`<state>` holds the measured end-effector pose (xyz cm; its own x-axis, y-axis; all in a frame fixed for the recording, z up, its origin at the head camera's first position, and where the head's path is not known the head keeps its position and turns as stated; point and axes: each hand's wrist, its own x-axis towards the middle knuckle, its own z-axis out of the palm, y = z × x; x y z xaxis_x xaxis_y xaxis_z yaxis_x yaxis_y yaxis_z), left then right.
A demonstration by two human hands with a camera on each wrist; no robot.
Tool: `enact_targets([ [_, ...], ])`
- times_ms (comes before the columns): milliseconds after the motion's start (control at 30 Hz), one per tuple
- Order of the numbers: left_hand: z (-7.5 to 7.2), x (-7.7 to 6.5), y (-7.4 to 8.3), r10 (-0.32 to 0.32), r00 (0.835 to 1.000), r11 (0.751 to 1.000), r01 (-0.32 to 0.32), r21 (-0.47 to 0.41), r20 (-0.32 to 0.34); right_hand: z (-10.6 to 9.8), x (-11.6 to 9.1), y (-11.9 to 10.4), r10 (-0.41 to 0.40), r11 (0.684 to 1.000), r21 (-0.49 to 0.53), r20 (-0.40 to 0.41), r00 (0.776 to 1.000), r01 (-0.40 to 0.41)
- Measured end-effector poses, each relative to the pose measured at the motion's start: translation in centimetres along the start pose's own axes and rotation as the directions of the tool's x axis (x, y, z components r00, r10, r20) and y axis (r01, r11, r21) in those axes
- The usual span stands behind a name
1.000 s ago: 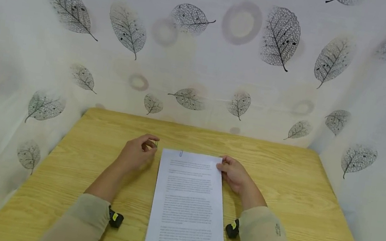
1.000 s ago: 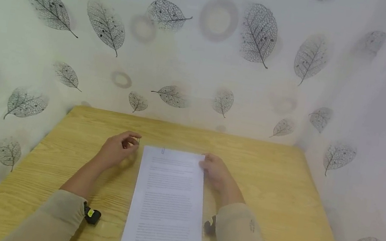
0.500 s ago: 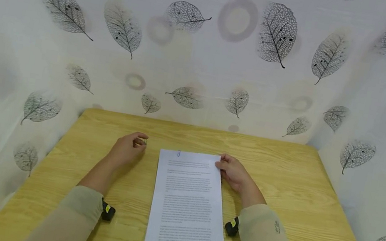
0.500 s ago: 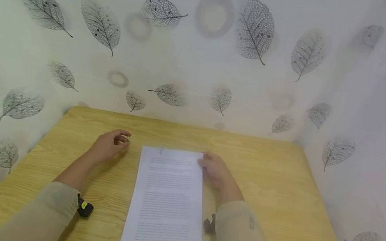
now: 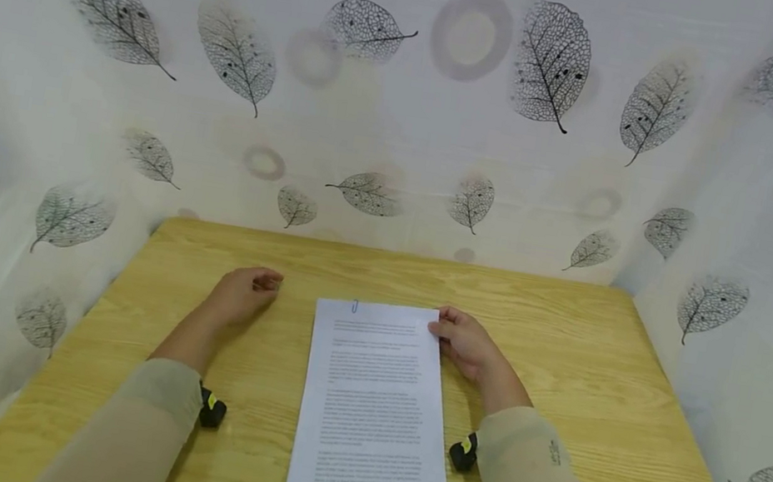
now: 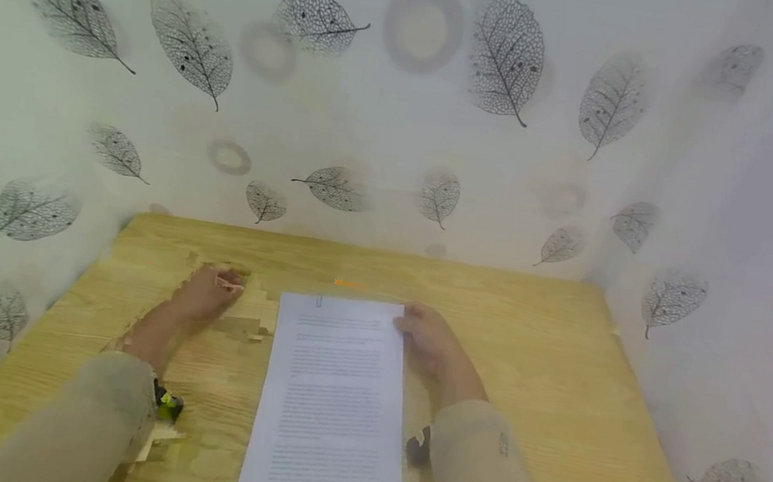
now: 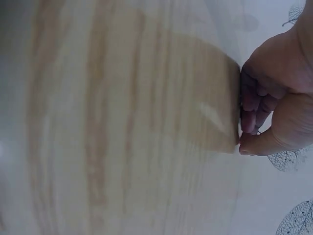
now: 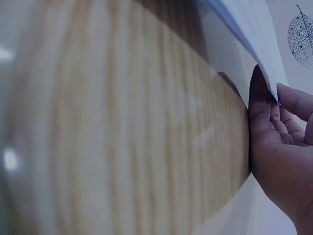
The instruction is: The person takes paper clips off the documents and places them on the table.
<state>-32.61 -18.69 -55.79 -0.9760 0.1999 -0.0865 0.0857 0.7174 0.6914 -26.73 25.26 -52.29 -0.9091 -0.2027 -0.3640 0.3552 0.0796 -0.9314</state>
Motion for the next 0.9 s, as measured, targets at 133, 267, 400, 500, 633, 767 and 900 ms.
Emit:
enact_targets([
  [133,-0.5,-0.7,0.5,-0.018,1.000,1.000,0.018,0.004,0.008,0.2,0.0,0.0,0.010,1.000,-0.002,-0.004,1.000,-0.010],
  [267,-1.1,-1.3,1.6,-0.025,1.000,0.999,0.025,-0.020,0.018,0.3,-0.1,-0.1,0.002,1.000,-0.007,-0.005,1.000,-0.002],
  [400,-1.3,-1.7,2.5,-0.038,0.999,0.999,0.039,-0.037,0.025,0.4,-0.3,-0.2,-0.008,1.000,-0.016,-0.004,1.000,0.008],
  [500,-1.3,-1.6,2.7,-0.049,0.998,0.998,0.050,-0.027,0.031,0.3,-0.3,-0.3,-0.011,1.000,-0.014,0.002,1.000,0.011],
  [633,-1.3,-1.6,2.7,-0.062,0.997,0.998,0.062,-0.023,0.036,0.3,-0.1,-0.2,-0.016,1.000,-0.004,0.009,1.000,0.017],
  [767,-1.4,-1.6,2.8,-0.079,0.996,0.996,0.080,-0.034,0.040,0.3,-0.1,-0.1,-0.020,1.000,-0.007,0.013,1.000,0.021],
  [900,-1.4,-1.8,2.8,-0.080,0.996,0.996,0.081,-0.038,0.032,0.3,-0.2,0.0,-0.018,1.000,-0.011,0.006,1.000,0.018],
])
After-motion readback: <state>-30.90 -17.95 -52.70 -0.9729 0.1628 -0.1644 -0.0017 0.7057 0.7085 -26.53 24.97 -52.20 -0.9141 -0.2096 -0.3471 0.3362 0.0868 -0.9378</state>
